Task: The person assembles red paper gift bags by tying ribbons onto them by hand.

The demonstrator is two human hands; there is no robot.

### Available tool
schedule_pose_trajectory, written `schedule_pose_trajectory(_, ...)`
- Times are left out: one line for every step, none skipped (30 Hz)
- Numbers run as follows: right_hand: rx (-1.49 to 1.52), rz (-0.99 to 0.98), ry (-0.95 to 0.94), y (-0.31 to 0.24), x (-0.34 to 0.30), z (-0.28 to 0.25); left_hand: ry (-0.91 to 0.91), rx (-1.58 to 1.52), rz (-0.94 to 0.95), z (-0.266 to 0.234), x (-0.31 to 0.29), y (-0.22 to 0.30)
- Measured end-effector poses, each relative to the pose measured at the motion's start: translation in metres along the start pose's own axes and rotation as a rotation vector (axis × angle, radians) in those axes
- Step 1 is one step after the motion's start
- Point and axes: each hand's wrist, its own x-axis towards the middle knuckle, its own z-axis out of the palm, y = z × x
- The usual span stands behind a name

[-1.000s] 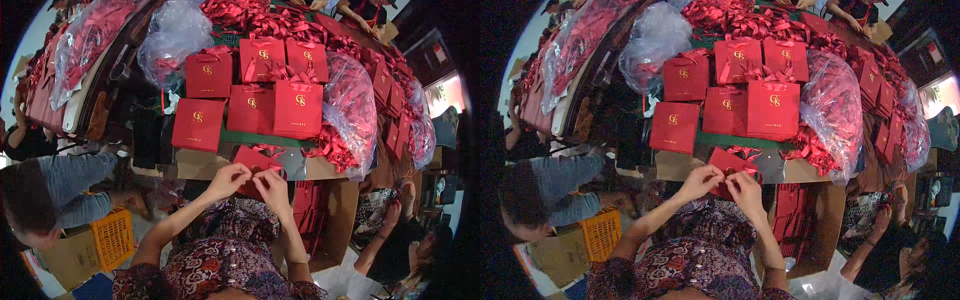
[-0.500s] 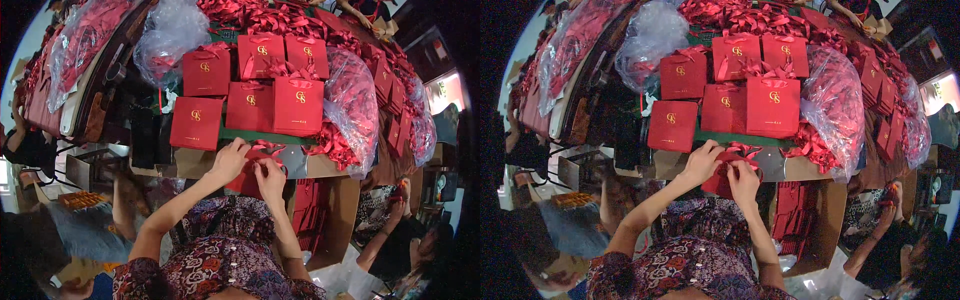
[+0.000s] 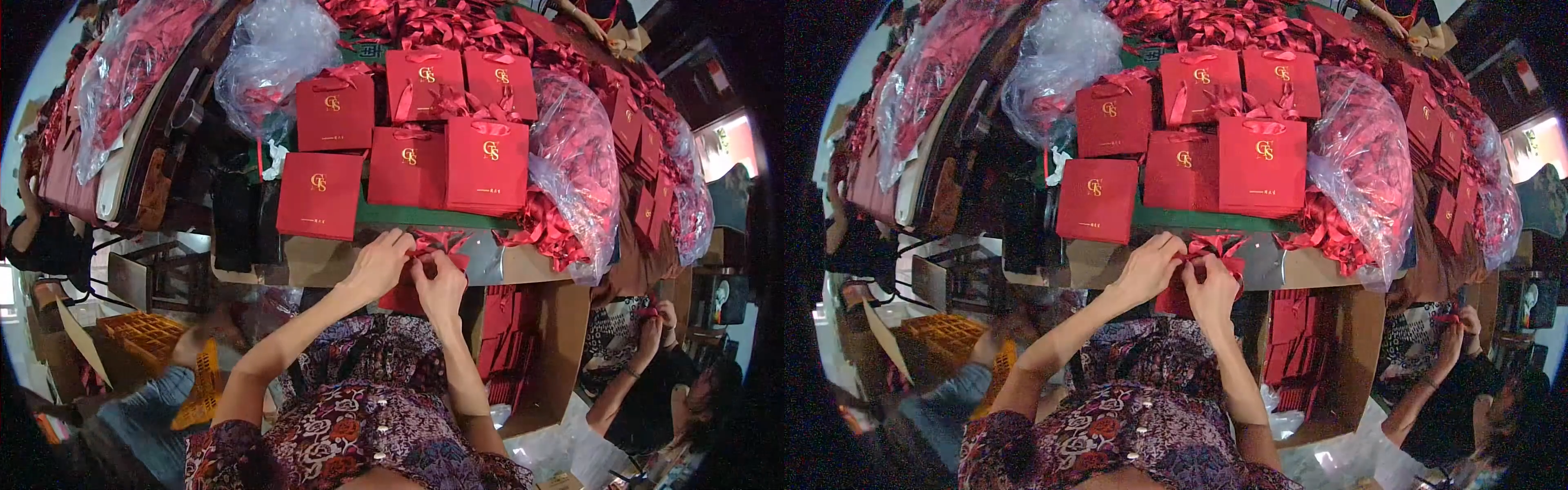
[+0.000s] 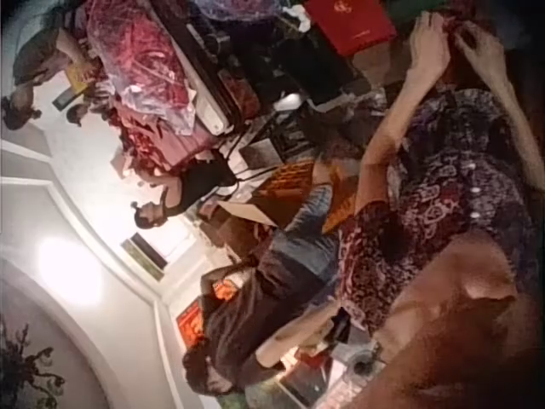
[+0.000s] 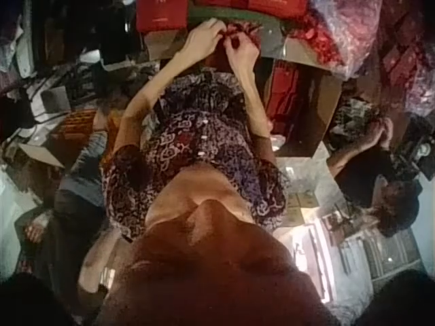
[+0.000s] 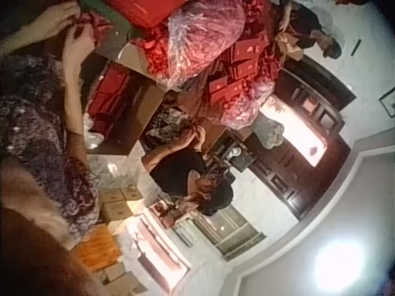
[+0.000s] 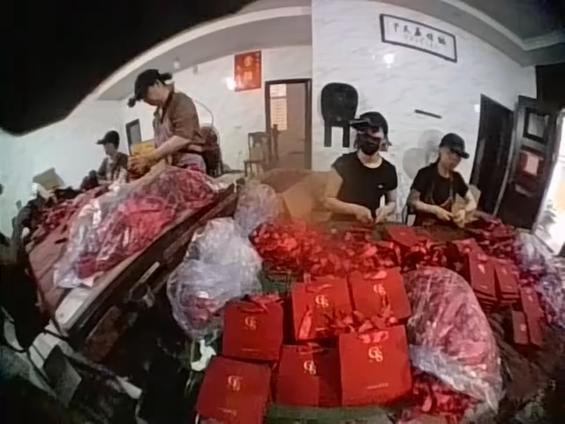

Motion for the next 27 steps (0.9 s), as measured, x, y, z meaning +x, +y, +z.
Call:
schedule_pose_trajectory(0.023,0.030,-0.009,0.001,0.001,0.002,0.020,0.008,0.029,0.002,0.000,-0.001)
schedule_pose_trajectory(0.046,0.060,-0.019,0.001,0.001,0.003,0.020,0.008,0.028,0.003,0.000,0.000)
schedule_pose_trajectory(0.046,0.060,-0.020,0.001,0.000,0.003,0.039,-0.005,0.024,0.006,-0.001,0.000)
schedule_pose_trajectory(0.049,0.081,-0.022,-0.001,0.000,0.003,0.058,-0.017,0.018,0.005,-0.001,0.003)
schedule_pose_trajectory(0.051,0.103,-0.024,-0.002,0.000,0.003,0.058,-0.016,0.016,0.005,-0.001,0.005)
schedule_pose_trajectory(0.007,0.118,-0.032,-0.004,0.000,0.002,0.054,-0.029,-0.024,0.004,-0.002,0.008)
schedule_pose_trajectory(0.006,0.118,-0.034,-0.007,0.000,0.001,0.050,-0.043,-0.064,0.001,-0.002,0.012)
schedule_pose_trajectory(0.040,0.137,-0.029,-0.010,0.001,0.000,0.057,-0.060,-0.057,-0.001,-0.002,0.013)
schedule_pose_trajectory(0.073,0.157,-0.023,-0.011,0.000,0.000,0.057,-0.062,-0.059,0.000,-0.002,0.013)
schedule_pose_trajectory(0.083,0.126,-0.007,-0.009,0.000,0.001,0.065,-0.064,-0.066,0.001,-0.003,0.013)
schedule_pose_trajectory(0.082,0.125,-0.007,-0.009,0.000,0.001,0.072,-0.066,-0.074,0.002,-0.003,0.015)
schedule_pose_trajectory(0.205,0.178,0.012,-0.011,-0.001,0.000,0.080,-0.056,-0.083,0.003,-0.003,0.016)
schedule_pose_trajectory(0.329,0.233,0.033,-0.012,0.000,-0.001,0.079,-0.057,-0.081,0.002,-0.002,0.017)
schedule_pose_trajectory(0.380,0.206,0.033,-0.003,-0.002,0.003,0.087,-0.099,-0.072,0.001,-0.002,0.017)
schedule_pose_trajectory(0.378,0.206,0.035,0.000,-0.004,0.001,0.094,-0.140,-0.063,0.000,-0.001,0.016)
schedule_pose_trajectory(0.359,0.152,0.002,-0.001,-0.005,-0.001,0.097,-0.140,-0.064,0.000,-0.002,0.014)
schedule_pose_trajectory(0.340,0.097,-0.032,-0.003,-0.006,-0.003,0.094,-0.161,-0.082,0.000,-0.002,0.011)
schedule_pose_trajectory(0.190,0.048,-0.054,-0.006,-0.007,-0.007,0.091,-0.181,-0.100,0.001,-0.003,0.009)
schedule_pose_trajectory(0.189,0.047,-0.055,-0.006,-0.006,-0.008,0.106,-0.181,-0.097,0.003,-0.003,0.009)
schedule_pose_trajectory(0.111,-0.008,-0.053,-0.005,-0.006,-0.009,0.108,-0.182,-0.097,0.003,-0.003,0.009)
schedule_pose_trajectory(0.034,-0.063,-0.051,-0.005,-0.006,-0.010,0.110,-0.187,-0.091,0.003,-0.005,0.010)
schedule_pose_trajectory(0.025,-0.124,-0.017,-0.004,-0.004,-0.010,0.109,-0.193,-0.083,0.003,-0.006,0.010)
schedule_pose_trajectory(0.024,-0.125,-0.016,-0.005,-0.003,-0.010,0.109,-0.194,-0.081,0.004,-0.007,0.011)
schedule_pose_trajectory(0.019,-0.094,-0.022,-0.008,-0.002,-0.011,0.082,-0.203,-0.085,0.004,-0.008,0.012)
schedule_pose_trajectory(0.015,-0.065,-0.028,-0.010,-0.002,-0.012,0.055,-0.211,-0.087,0.004,-0.008,0.013)
schedule_pose_trajectory(-0.029,-0.140,0.010,-0.007,-0.001,-0.010,0.056,-0.212,-0.085,0.004,-0.008,0.012)
schedule_pose_trajectory(-0.030,-0.141,0.012,-0.004,-0.001,-0.010,0.059,-0.200,-0.063,0.006,-0.008,0.010)
